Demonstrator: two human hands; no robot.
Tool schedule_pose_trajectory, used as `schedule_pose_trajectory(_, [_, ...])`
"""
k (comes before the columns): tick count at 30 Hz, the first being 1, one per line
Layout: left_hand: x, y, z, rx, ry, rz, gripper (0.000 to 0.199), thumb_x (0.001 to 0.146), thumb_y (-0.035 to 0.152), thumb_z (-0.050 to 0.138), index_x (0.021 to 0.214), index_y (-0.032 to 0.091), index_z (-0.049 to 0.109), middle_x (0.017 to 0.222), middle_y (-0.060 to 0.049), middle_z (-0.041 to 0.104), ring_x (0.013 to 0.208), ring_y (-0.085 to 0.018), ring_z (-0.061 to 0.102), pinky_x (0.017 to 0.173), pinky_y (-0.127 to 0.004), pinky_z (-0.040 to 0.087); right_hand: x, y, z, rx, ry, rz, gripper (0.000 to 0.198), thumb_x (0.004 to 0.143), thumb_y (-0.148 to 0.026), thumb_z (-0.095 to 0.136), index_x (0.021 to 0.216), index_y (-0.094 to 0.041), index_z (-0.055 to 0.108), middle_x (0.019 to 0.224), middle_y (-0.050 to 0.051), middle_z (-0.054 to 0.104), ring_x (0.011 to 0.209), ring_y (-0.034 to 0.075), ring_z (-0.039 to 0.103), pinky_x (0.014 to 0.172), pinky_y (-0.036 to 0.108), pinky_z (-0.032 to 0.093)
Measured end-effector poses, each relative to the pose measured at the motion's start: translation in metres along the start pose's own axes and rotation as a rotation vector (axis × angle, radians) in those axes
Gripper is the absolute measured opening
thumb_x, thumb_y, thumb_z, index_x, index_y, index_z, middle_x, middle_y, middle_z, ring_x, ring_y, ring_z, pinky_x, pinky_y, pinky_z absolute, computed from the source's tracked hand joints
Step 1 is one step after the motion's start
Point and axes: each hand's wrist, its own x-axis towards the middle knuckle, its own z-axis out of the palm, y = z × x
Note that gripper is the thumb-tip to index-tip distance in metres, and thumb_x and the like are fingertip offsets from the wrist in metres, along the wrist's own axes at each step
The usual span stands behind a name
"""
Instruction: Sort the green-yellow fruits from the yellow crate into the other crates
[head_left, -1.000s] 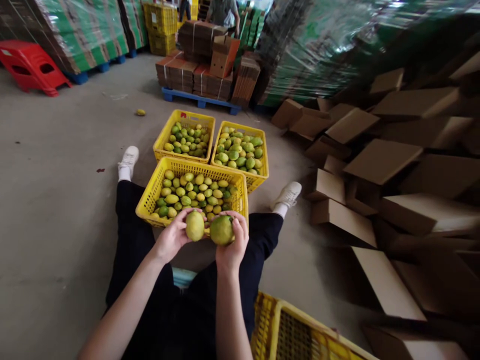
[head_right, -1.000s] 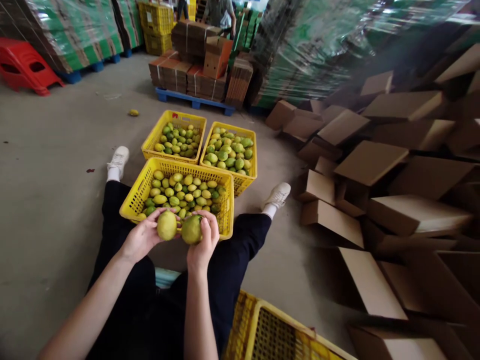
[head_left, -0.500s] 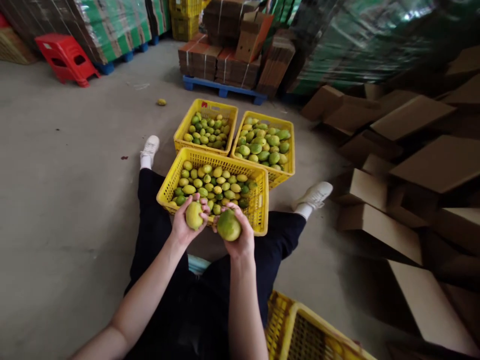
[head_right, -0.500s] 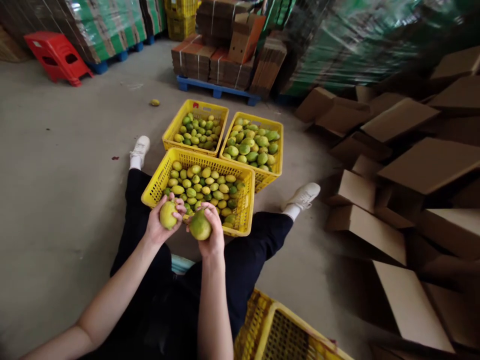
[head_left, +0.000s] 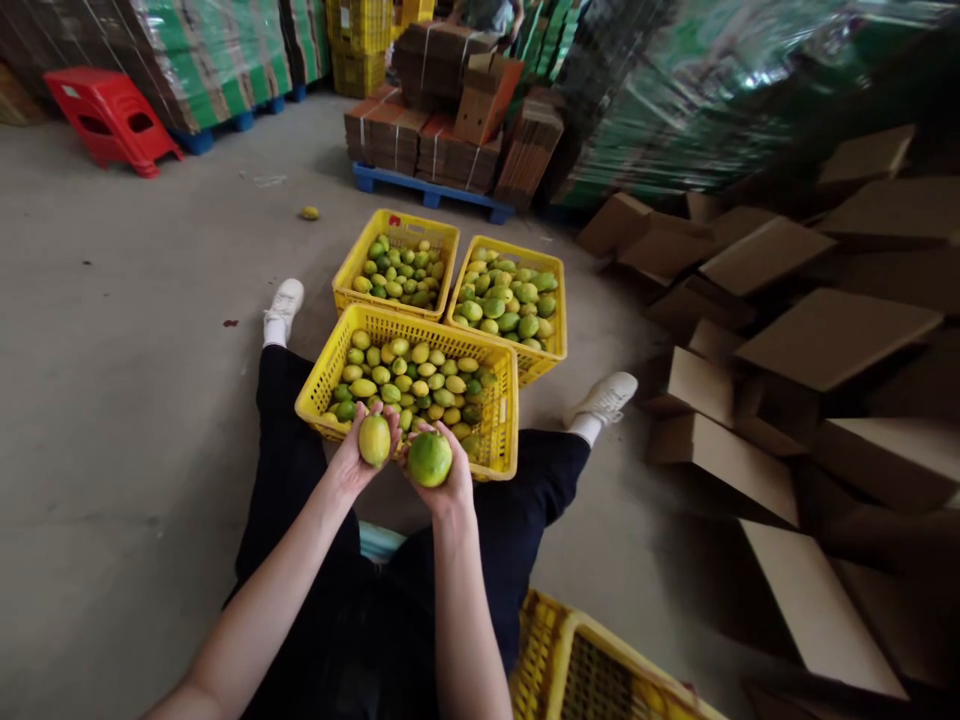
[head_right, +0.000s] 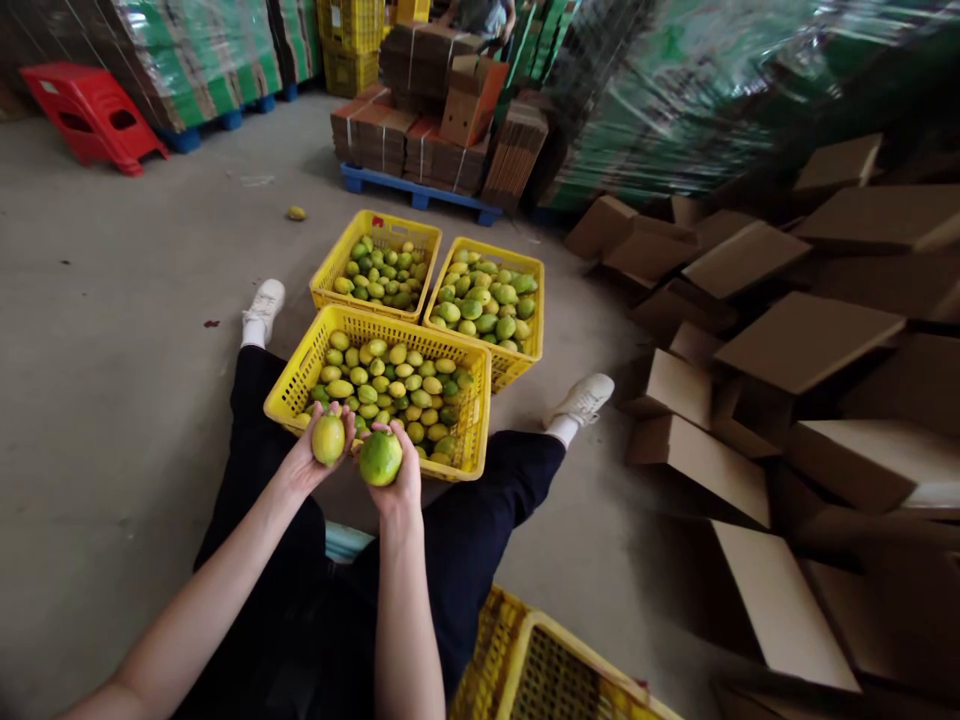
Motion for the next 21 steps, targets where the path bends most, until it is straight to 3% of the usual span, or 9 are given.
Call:
schedule_pose_trajectory(4, [-0.002, -0.005, -0.001, 0.029, -0.155, 0.018, 0.039, 0.096, 0.045, 0.047, 0.099, 0.011, 0.067, 0.073, -0.007, 0.061, 0.063, -0.015, 0.062, 0.059, -0.028, 0.057, -0.002, -0.001, -0.001, 0.039, -0.048, 0.009, 0.03, 0.084, -0.042, 0.062, 0.099, -0.016, 0.066, 0.089, 0.006, 0.076, 0.061, 0.015, 0.069, 0.056, 0.028, 0.058])
schedule_pose_trajectory(6, [-0.004, -0.006, 0.001, 0.048, -0.187, 0.019, 0.03, 0.093, 0.037, 0.052, 0.093, 0.011, 0.065, 0.07, -0.005, 0.058, 0.059, -0.013, 0.059, 0.053, -0.024, 0.054, -0.006, -0.002, 0.001, 0.028, -0.079, -0.024, 0.035, 0.084, -0.045, 0.062, 0.102, -0.015, 0.067, 0.087, 0.006, 0.075, 0.064, 0.016, 0.069, 0.056, 0.028, 0.058])
schedule_pose_trajectory(10, [-0.004, -0.004, 0.005, 0.072, -0.091, 0.008, 0.016, 0.093, 0.025, 0.053, 0.094, 0.012, 0.063, 0.077, -0.006, 0.064, 0.062, -0.012, 0.063, 0.055, -0.019, 0.055, -0.007, -0.004, 0.0, -0.031, -0.051, -0.105, 0.03, 0.081, -0.042, 0.066, 0.094, -0.016, 0.069, 0.071, 0.003, 0.071, 0.061, 0.017, 0.067, 0.052, 0.027, 0.057])
schedule_pose_trajectory(15, [-0.005, -0.001, 0.006, 0.123, -0.075, 0.066, 0.024, 0.095, 0.02, 0.049, 0.114, 0.014, 0.061, 0.086, -0.007, 0.072, 0.072, -0.016, 0.071, 0.062, -0.024, 0.061, 0.0, -0.001, -0.006, -0.031, 0.004, -0.13, 0.029, 0.081, -0.045, 0.062, 0.079, -0.017, 0.069, 0.069, 0.005, 0.071, 0.061, 0.018, 0.067, 0.058, 0.031, 0.059])
schedule_pose_trajectory(21, [-0.006, -0.005, 0.007, 0.059, -0.063, 0.111, 0.025, 0.096, 0.018, 0.048, 0.117, 0.017, 0.062, 0.096, -0.007, 0.073, 0.092, -0.02, 0.073, 0.077, -0.03, 0.061, 0.001, 0.001, -0.003, -0.025, -0.053, -0.088, 0.029, 0.084, -0.043, 0.06, 0.089, -0.016, 0.069, 0.081, 0.007, 0.075, 0.068, 0.018, 0.07, 0.06, 0.031, 0.06])
